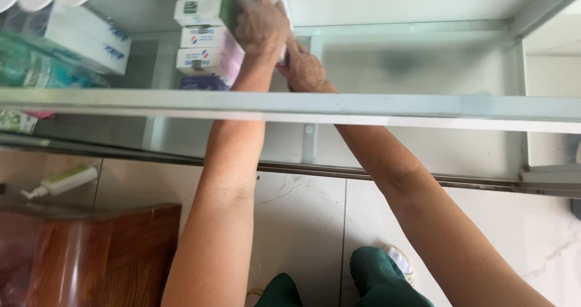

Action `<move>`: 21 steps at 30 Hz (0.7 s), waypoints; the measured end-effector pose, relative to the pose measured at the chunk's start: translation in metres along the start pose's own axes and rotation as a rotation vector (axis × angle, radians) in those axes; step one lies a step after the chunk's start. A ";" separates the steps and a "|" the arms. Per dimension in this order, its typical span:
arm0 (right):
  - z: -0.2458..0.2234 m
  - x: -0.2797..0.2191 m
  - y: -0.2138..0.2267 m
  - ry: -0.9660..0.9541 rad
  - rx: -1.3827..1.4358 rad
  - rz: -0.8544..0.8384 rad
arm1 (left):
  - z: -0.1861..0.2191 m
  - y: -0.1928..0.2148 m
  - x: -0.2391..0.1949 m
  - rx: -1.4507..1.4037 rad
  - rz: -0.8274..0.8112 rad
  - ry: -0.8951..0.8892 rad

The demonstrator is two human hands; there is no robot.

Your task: The person sits on the floor and wipes various small product boxes with a cloth. They pick up each box from a wooden surface, wipe it thoroughly, and place it on a glass shelf.

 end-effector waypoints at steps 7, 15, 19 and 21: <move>0.028 -0.047 -0.005 0.143 0.004 0.021 | -0.003 0.041 -0.065 0.032 0.105 -0.167; -0.026 -0.190 0.060 0.194 0.080 -0.040 | -0.137 0.171 -0.271 -0.317 0.084 -0.380; -0.037 -0.230 0.069 0.124 0.035 -0.066 | -0.263 0.250 -0.325 -0.309 0.495 -0.143; -0.039 -0.241 0.071 0.141 0.032 -0.069 | -0.321 0.284 -0.343 -0.248 0.688 -0.054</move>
Point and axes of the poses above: each hand's wrist, its own x-axis towards the middle knuckle, its own y-axis out of the back of the hand, z = x × y, the point moved 3 cm from there along x, towards the middle knuckle, and after that the axes turned 4 degrees about y, right-handed, at the moved point
